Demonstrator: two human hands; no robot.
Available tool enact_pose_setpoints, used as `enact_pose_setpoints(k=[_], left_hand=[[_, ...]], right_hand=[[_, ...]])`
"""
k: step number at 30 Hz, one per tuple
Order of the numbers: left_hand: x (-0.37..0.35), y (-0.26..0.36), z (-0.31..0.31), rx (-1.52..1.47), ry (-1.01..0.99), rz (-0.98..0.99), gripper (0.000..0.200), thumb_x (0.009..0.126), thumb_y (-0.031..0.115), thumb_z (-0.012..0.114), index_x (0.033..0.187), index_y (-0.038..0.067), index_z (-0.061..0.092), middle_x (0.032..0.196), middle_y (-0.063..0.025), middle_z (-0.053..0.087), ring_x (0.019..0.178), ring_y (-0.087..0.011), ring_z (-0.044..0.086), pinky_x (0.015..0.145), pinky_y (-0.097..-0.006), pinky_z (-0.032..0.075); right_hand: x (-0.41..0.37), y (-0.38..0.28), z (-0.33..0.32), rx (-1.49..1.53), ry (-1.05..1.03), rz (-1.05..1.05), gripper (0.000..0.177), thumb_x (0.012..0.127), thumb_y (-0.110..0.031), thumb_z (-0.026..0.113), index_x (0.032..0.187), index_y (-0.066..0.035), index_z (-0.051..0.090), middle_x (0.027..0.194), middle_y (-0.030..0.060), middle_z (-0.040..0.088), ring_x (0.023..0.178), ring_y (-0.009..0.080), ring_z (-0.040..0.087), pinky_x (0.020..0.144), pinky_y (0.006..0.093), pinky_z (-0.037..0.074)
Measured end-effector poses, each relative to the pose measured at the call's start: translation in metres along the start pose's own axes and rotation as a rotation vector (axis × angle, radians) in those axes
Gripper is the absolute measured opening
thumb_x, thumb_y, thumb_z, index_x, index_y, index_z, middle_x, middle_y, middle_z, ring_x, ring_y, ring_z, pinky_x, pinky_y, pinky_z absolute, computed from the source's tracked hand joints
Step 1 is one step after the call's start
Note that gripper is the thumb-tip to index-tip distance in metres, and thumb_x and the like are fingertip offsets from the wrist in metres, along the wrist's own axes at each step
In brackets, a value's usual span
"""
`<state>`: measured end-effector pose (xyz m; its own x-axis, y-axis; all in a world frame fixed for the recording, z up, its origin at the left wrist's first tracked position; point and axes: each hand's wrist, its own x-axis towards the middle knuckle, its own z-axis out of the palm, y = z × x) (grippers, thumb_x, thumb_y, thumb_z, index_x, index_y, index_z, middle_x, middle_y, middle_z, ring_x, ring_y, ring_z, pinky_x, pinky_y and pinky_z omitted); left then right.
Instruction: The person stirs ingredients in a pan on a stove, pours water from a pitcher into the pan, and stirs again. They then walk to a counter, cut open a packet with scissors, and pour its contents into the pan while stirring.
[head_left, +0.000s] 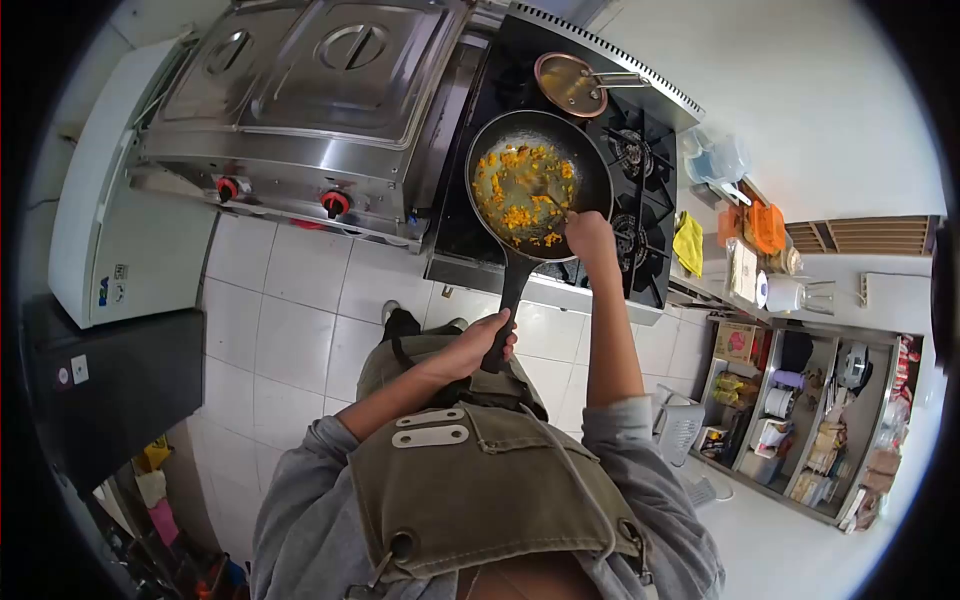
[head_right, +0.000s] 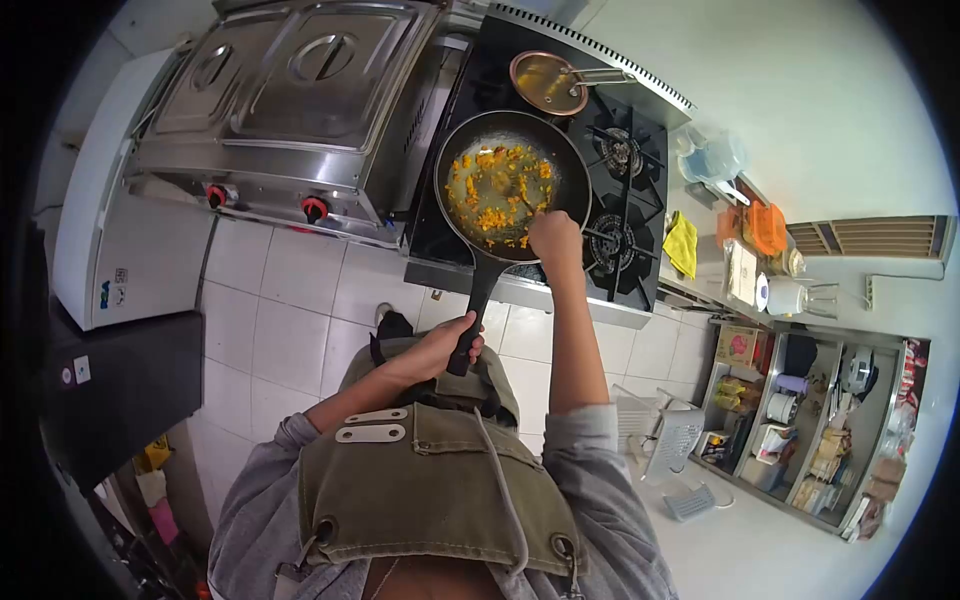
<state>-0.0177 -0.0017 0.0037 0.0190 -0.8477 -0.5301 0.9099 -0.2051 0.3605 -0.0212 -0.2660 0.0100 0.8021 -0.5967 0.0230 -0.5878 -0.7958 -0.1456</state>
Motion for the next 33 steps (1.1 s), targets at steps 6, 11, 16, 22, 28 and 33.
enact_pose_setpoints(k=[6,11,16,22,28,33], left_hand=[[-0.004,-0.004,0.0,-0.009,-0.016,-0.016,0.033,0.096,0.037,0.037,0.092,0.005,0.044,0.068,-0.0008,0.044,0.06,-0.0108,0.045,0.058,-0.0257,0.042],[-0.001,-0.006,0.006,-0.009,0.067,-0.012,0.033,0.095,0.038,0.038,0.09,0.006,0.043,0.065,0.0003,0.042,0.054,-0.0092,0.04,0.051,-0.0242,0.038],[0.002,-0.007,0.006,-0.03,0.084,0.0,0.032,0.096,0.037,0.036,0.089,0.006,0.042,0.064,-0.0002,0.042,0.051,-0.0096,0.041,0.049,-0.025,0.04],[0.001,-0.012,0.005,-0.013,0.082,0.007,0.032,0.096,0.036,0.035,0.089,0.006,0.042,0.064,0.0003,0.042,0.052,-0.0092,0.042,0.049,-0.0248,0.039],[0.0,-0.011,0.002,-0.004,0.08,0.009,0.032,0.096,0.037,0.036,0.089,0.007,0.043,0.064,0.0006,0.043,0.052,-0.0089,0.042,0.049,-0.0242,0.039],[0.002,-0.01,0.0,-0.012,0.062,0.001,0.033,0.096,0.038,0.036,0.089,0.007,0.043,0.064,0.0006,0.043,0.052,-0.0089,0.042,0.05,-0.0245,0.039]], right_hand=[[-0.099,-0.043,-0.062,-0.142,0.004,0.17,0.015,0.082,-0.008,0.043,0.092,0.003,0.043,0.062,0.0217,0.059,0.057,0.0373,0.06,0.052,0.0459,0.048],[-0.14,-0.03,-0.041,-0.105,-0.094,0.162,0.015,0.08,-0.006,0.042,0.093,0.001,0.043,0.061,0.0202,0.059,0.055,0.0371,0.059,0.05,0.0458,0.047],[-0.148,-0.027,-0.034,-0.104,-0.06,0.197,0.01,0.081,-0.006,0.041,0.09,-0.002,0.043,0.061,0.0182,0.059,0.055,0.0361,0.06,0.049,0.0447,0.047],[-0.161,-0.011,-0.009,-0.209,-0.04,0.191,0.011,0.078,-0.003,0.046,0.089,-0.003,0.044,0.069,0.0146,0.058,0.055,0.0305,0.061,0.048,0.0394,0.048],[-0.167,-0.014,-0.012,-0.154,0.052,0.226,0.01,0.083,-0.009,0.047,0.092,-0.003,0.046,0.078,0.0169,0.056,0.062,0.0311,0.06,0.054,0.0397,0.046],[-0.167,-0.016,-0.016,0.009,0.182,0.235,0.012,0.087,-0.014,0.047,0.091,-0.002,0.048,0.082,0.0172,0.052,0.065,0.0341,0.055,0.059,0.0433,0.041]])
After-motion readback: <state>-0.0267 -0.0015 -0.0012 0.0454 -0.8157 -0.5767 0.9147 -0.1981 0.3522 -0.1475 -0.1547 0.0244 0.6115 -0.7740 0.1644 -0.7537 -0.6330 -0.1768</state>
